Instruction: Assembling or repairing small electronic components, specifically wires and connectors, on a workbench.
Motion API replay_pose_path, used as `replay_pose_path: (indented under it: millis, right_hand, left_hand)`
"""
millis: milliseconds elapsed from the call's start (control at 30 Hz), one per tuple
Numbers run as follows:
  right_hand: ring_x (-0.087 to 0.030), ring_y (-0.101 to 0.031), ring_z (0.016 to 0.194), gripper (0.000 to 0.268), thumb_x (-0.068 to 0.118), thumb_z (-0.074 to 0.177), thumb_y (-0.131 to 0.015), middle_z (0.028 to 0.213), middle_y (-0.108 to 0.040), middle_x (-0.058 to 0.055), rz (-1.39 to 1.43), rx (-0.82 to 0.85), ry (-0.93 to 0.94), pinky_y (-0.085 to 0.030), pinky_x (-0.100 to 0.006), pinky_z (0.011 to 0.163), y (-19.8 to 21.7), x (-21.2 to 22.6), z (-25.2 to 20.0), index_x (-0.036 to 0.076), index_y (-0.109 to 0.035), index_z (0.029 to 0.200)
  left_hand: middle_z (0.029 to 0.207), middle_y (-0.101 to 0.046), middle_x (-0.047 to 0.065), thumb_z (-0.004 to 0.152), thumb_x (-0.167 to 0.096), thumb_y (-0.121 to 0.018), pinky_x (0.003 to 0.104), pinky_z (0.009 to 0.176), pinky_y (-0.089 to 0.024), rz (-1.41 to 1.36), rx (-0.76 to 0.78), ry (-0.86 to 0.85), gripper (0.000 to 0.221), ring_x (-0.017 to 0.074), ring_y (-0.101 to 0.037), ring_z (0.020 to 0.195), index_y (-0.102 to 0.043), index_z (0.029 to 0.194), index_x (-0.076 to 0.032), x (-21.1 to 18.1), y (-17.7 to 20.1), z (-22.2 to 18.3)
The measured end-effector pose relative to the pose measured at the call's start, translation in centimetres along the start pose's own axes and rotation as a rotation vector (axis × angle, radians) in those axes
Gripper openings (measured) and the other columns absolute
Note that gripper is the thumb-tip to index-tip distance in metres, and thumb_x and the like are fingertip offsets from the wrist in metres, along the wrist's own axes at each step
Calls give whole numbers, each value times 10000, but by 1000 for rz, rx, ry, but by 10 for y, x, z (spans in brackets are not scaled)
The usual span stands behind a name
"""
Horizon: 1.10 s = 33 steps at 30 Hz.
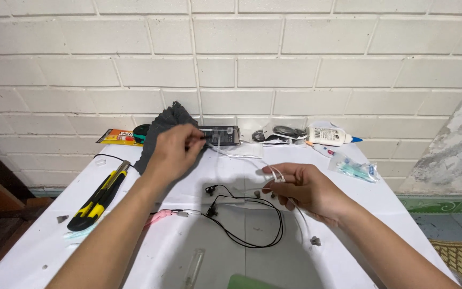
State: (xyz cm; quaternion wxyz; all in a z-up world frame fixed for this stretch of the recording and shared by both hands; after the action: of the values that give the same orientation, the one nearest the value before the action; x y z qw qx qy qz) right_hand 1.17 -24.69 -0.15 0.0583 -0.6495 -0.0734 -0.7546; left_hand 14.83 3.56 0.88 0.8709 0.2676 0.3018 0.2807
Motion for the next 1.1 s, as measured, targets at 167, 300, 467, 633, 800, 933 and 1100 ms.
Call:
replay_pose_path:
  millis: [167,300,467,633,800,933,1100]
  right_hand:
    - [-223,-684,591,317,-31,901,-688,791,-769,-183,-283,-170,-52,-535,-287,511,12,2,5,-85,-634,1208]
    - [-203,-741,688,229,181,878,-786,794,-826,-20,-841,-367,-26,-562,-317,737,32,3,9,151,-783,1105]
    - [-232,-753,791,268,194,847,-829,817,-794,-63,-973,-397,79,-599,-335,775,50,-15,16,169,-809,1113]
    - [-305,-752,864,339,67,891,-741,933,-762,-180,-943,-386,237,-620,-371,779,46,-8,13,53,-757,1229]
    - [-214,-687,886,321,62,877,-719,960,-675,-91,-889,-420,337,-596,-327,736,53,-15,11,95,-779,1190]
    - [-211,-699,878,311,15,841,-714,965,-679,-95,-872,-450,447,-587,-320,765,45,-11,5,95,-804,1128]
    - [-107,-686,771,191,5,823,-745,932,-703,-20,-774,-476,547,-586,-225,787,37,-9,4,84,-682,985]
  left_hand:
    - [925,-718,117,884,-93,-716,385,796,-615,107,147,-68,156,301,-740,905,-719,1040,-99,-6,-8,-18]
    - [1074,-706,106,871,-60,-690,367,844,-610,282,244,-117,157,294,-712,1023,-744,1004,-123,-9,-13,-23]
    - [1049,-688,73,887,-36,-612,381,806,-590,328,-5,-255,235,297,-692,977,-751,1025,-166,-39,2,-25]
    - [1012,-680,44,927,-79,-557,350,843,-579,43,18,-245,273,272,-680,998,-731,1096,-203,-67,-26,-34]
    - [1000,-709,125,987,-111,-598,414,820,-595,-151,190,-621,129,327,-690,979,-683,1083,-98,-120,-34,-62]
    - [1098,-733,178,999,-37,-618,432,918,-573,-226,283,-822,135,336,-712,1050,-694,1111,-49,-174,-39,-90]
    - [1540,-546,100,948,-122,-441,514,981,-418,-167,605,-759,492,374,-557,1287,-525,1432,-130,-181,-84,-118]
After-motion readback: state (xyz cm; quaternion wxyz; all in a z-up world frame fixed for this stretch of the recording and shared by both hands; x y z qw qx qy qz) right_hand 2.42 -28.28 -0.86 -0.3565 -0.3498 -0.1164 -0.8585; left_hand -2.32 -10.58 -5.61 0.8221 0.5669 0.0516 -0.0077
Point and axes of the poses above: each hand's wrist, its own z-axis towards the middle knuckle, its own y-axis out of the back of the hand, x = y × z, the point moved 2 cm from there along z, towards the middle knuckle
